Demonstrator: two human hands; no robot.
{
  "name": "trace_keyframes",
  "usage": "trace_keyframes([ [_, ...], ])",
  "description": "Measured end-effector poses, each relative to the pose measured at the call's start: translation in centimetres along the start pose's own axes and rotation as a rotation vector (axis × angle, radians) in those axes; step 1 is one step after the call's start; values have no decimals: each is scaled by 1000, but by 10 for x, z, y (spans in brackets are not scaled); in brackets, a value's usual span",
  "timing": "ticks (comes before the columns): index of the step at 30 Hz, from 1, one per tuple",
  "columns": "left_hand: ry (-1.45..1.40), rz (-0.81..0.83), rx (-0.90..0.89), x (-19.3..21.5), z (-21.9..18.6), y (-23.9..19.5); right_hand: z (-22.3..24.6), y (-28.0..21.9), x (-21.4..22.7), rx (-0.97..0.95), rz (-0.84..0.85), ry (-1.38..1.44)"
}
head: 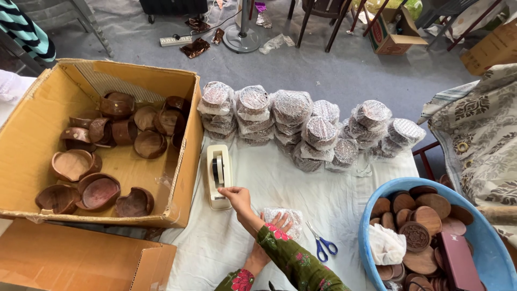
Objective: The person wraps round wooden items in bubble wrap, secures them with tape using a dispenser, and places them onto a table. The person also handles several small wooden bowls from a cardboard box, wiping one with a white cloth before setting it down.
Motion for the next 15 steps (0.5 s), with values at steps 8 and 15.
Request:
trace_keyframes([
  [8,-60,108,37,-4,2,-1,13,-14,1,50,-13,46],
  [15,6,90,96,-34,19,-11,-4,-59,-8,55,32,19],
])
Point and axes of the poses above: each hand's wrist, its own y-axis towards the middle knuckle, its own x-axis out of the back of the hand, z = x × y, the point moved 4 cm from there along y, towards the middle knuckle, and after that the axes turned 12 degrees about x, right-handed, at the moved point
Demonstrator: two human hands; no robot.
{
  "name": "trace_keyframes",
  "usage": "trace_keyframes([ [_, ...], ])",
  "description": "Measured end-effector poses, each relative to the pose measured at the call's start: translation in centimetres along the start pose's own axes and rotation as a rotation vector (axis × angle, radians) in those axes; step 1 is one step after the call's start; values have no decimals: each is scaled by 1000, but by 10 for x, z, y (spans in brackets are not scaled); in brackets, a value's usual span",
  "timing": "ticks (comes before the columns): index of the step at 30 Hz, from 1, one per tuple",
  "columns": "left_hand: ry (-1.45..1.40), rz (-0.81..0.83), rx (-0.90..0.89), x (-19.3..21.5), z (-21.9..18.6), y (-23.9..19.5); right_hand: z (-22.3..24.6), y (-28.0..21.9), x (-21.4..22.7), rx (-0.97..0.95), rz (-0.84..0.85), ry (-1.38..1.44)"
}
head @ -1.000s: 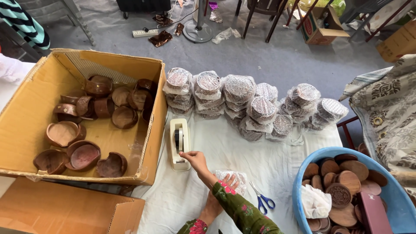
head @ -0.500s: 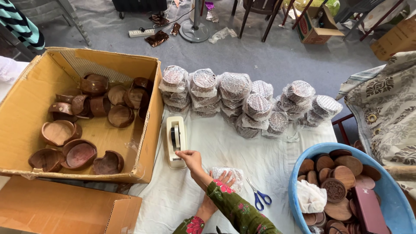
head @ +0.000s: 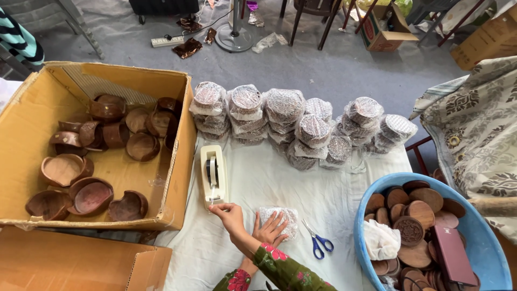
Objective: The person wraps round wooden items in bubble wrap, secures them with tape using a dispenser, and places them onto a table. The person also handles several small wooden bowls from a cardboard box, wiping one with a white cloth before setting it down.
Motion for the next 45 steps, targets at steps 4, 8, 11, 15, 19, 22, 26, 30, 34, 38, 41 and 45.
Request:
trace_keyframes([
  [4,3,17,10,3,-2,1,-17,-8,3,-78,-23,-10],
  [8,-25,15,20,8,-4,2,-37,-9,10,-120,-53,-12],
  [11,-52,39,39,7,-4,1,-30,-7,14,-76,-71,-169],
  [15,-50,12,19,8,-3,3,-20,4,16,102,-86,-444],
  [19,-38,12,-1,13,-5,6,-47,9,23,189,-86,-480],
  [22,-44,-39,-31,6,-2,-1,-82,1,23,164,124,-679],
  [26,-47,4,24,3,-4,-2,-66,-6,26,211,26,-482],
  [30,-5,-14,4,2,-2,-3,-93,2,38,134,32,-241],
  [34,-8,3,-2,13,-7,1,-69,-32,67,47,98,-112],
  [38,53,10,-15,16,-10,0,-2,-80,122,-70,192,46],
  [41,51,-5,-12,29,-17,2,11,-105,173,-74,154,68],
  [45,-59,91,66,40,-25,13,15,-107,213,80,-30,104],
])
Point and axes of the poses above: each hand's wrist, its own y-axis towards the middle knuckle, its own x-axis out of the back of the hand, z = x × y, the point moved 4 cm from there along y, towards the middle knuckle, and after that the axes turned 12 degrees about x, right-handed, at the moved point
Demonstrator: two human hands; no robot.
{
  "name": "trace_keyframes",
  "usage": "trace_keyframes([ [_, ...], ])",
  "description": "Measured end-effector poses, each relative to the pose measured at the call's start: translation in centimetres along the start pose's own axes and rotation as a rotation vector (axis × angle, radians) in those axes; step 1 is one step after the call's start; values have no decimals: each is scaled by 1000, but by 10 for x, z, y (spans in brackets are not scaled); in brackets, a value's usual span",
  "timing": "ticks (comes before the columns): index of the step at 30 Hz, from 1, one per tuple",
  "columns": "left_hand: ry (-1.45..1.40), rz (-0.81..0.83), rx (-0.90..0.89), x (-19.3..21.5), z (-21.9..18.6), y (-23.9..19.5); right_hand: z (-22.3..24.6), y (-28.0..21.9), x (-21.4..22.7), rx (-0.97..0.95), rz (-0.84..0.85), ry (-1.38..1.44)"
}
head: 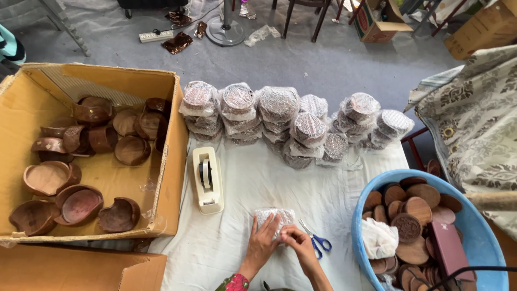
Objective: The person wraps round wooden items in bubble wrap, secures them with tape using a dispenser, and places them onto a table. The person also handles several small wooden bowls from a cardboard box, wiping one with a white cloth before setting it down.
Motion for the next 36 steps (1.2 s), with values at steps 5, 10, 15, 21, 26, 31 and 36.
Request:
trace_keyframes([
  [5,-82,-72,41,8,-6,-4,-26,1,10,-4,-91,55],
  [10,-126,-64,86,5,-5,-7,-40,13,17,-76,-154,-115],
  [15,-66,-124,31,1,-3,-8,-37,23,19,-131,-200,-280],
  [21,-127,-101,62,0,-1,-9,-12,30,6,-164,-189,-510],
  [26,-143,-88,55,1,-1,-8,1,29,-3,-186,-206,-655],
  [31,-123,-117,27,5,-3,-6,15,31,-10,-198,-195,-808],
  [36,-87,-79,35,6,-3,-3,20,36,-12,-246,-136,-1039],
])
Point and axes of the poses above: each hand's wrist, its own y-axis towards the middle knuckle, its own x-axis out of the back of the hand, z = x × y, the point moved 4 cm from there along y, towards the middle knuckle, and after that the axes turned 12 degrees about x, right-handed, at the moved point
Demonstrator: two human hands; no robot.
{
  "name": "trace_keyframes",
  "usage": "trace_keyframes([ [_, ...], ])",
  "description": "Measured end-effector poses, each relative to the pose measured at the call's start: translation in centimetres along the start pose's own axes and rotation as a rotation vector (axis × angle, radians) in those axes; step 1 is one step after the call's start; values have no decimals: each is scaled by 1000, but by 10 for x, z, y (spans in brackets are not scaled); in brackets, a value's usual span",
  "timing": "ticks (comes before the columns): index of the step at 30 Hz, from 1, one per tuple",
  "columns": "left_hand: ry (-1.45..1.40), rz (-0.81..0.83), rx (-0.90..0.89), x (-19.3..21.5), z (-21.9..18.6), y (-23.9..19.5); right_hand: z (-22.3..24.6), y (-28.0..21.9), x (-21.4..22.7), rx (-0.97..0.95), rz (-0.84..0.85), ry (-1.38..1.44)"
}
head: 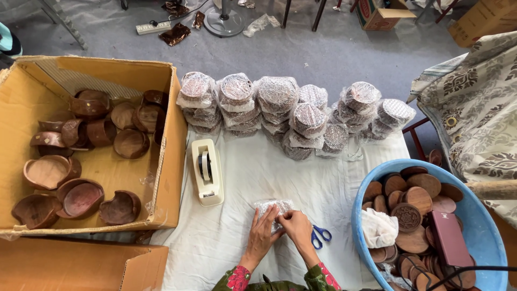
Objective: The person wraps round wooden items in bubble wrap, secures them with tape using a dispenser, and places them onto a table. The person also handles several small wooden bowls from a cardboard box, wiping one with a white cloth before setting it down.
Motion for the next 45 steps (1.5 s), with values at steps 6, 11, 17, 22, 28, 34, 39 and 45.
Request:
trace_keyframes([
  [6,42,18,1,-2,0,-1,-5,9,-2,-38,51,-86],
  [11,93,21,43,0,-3,3,-18,22,-3,-27,143,-56],
  [17,150,-11,36,0,-5,4,-35,29,-10,-49,271,151],
  [22,216,-12,12,-2,-5,3,-54,32,-20,-55,320,377],
  [28,235,-7,1,-7,-1,-1,-46,12,-6,-266,410,560],
  [34,236,-15,-13,-11,0,-2,-62,5,-19,-290,364,733],
  [39,263,7,-10,-9,0,-1,-70,10,-35,-136,236,684],
  [45,254,28,11,-8,0,-2,-2,-25,3,31,-8,347],
])
Point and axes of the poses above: each hand's wrist, its own y-axis towards the middle knuckle, its own x-axis out of the back of the hand, z = x × y, the point moved 4 cm from there along y, towards the middle knuckle, and after that the axes turned 12 degrees about x, right-handed, at the moved point
